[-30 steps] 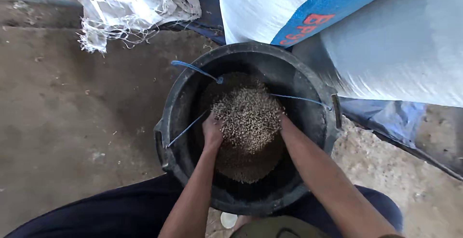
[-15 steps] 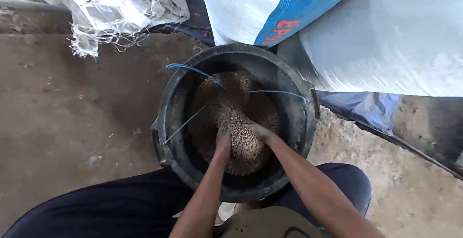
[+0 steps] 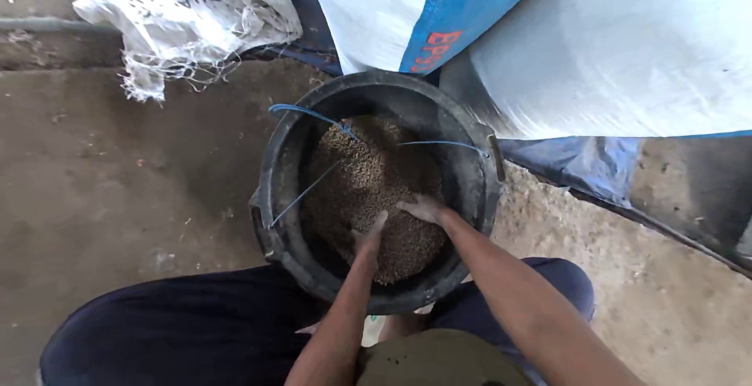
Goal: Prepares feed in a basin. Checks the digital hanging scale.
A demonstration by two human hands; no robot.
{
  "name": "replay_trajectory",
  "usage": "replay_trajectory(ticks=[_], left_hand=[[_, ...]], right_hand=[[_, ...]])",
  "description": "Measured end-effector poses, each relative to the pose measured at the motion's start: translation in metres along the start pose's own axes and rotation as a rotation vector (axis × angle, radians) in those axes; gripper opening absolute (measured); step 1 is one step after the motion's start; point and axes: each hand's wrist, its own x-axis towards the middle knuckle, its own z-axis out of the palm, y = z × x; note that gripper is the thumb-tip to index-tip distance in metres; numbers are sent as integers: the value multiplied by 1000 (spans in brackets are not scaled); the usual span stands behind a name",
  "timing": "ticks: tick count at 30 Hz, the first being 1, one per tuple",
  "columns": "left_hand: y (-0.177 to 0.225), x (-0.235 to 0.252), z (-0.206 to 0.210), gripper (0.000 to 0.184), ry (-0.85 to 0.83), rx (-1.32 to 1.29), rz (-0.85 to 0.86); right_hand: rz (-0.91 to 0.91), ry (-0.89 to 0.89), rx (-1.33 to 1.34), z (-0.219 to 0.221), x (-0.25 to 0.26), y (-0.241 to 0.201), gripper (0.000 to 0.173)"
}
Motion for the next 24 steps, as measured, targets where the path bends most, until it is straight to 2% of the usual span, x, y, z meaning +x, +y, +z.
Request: replay_trajectory(ticks=[2, 5, 7, 9, 13, 15, 18, 20, 22, 24], left_hand=[[-2, -4, 4, 104, -123, -134, -32], [-1, -13, 9, 75, -294, -217, -77], [7, -28, 6, 59, -301, -188, -61], [21, -45, -5, 48, -283, -77, 76], [55, -57, -29, 45, -345, 130, 404], [75, -55, -38, 49, -339, 398, 503], [108, -63, -46, 78, -188, 858, 508], [123, -63, -49, 90, -116, 1008, 505], [138, -65, -54, 82, -87, 952, 591], [151, -66, -60, 65, -16, 692, 711]], right_hand=[[66, -72, 182, 11, -10, -2, 84], [69, -170, 391, 23, -34, -8, 67], [25, -194, 485, 21, -49, -12, 55], [-48, -186, 530, 14, -54, -16, 46], [-193, -63, 400, -12, -78, -47, 42], [-235, 57, 233, -23, -91, -62, 47], [-255, 118, -80, -35, -108, -71, 67], [-243, 135, -219, -38, -119, -72, 67], [-299, 231, -199, -46, -139, -77, 48], [-422, 366, -86, -46, -146, -77, 33]])
